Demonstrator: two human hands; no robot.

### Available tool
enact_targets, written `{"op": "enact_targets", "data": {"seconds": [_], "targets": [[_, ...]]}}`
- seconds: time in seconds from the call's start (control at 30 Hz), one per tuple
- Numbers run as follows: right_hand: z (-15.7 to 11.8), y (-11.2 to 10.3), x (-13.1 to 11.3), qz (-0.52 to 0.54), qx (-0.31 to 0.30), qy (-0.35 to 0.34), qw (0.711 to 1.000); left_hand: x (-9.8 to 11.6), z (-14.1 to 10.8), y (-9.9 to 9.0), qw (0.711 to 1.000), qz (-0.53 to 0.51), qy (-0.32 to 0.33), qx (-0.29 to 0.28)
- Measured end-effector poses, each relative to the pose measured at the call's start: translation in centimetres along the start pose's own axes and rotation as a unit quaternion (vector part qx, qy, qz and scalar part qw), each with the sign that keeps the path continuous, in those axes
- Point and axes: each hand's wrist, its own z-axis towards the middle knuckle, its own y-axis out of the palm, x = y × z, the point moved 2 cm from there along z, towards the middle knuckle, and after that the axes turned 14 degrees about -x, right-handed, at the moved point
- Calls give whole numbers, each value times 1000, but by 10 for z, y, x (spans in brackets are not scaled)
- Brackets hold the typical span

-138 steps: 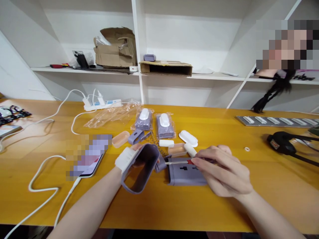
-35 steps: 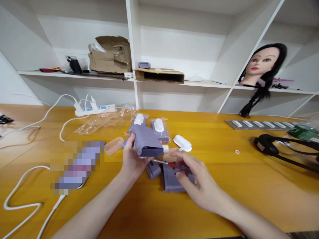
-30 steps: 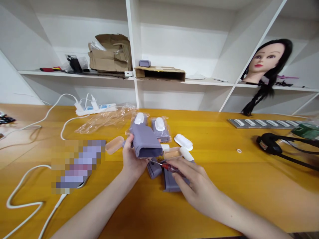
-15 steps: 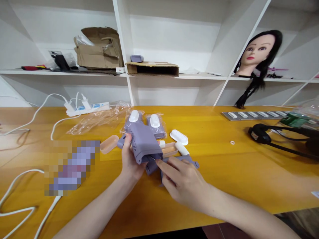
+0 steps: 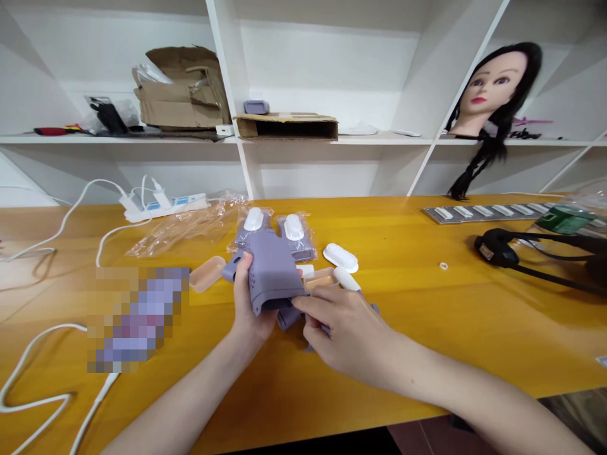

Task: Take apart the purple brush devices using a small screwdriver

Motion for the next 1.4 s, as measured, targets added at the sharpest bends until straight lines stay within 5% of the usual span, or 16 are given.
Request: {"op": "enact_targets", "data": {"seconds": [0.57,0.7,1.0,1.27,1.4], "targets": [[6,30,-20,-221,-1,2,975,-1,3,-1,997,-15,31,65],[5,36,-25,-276,74,-37,958,1,3,-1,996,-17,48,70],[20,-14,-12,-73,-30,54,995,-6,1,0,999,-14,16,30],[11,7,-20,-168,19,36,985,-6,-3,1,998,-17,16,55],[8,16,-24,-207,-4,14,978,-3,-1,-1,998,-15,19,63]]}}
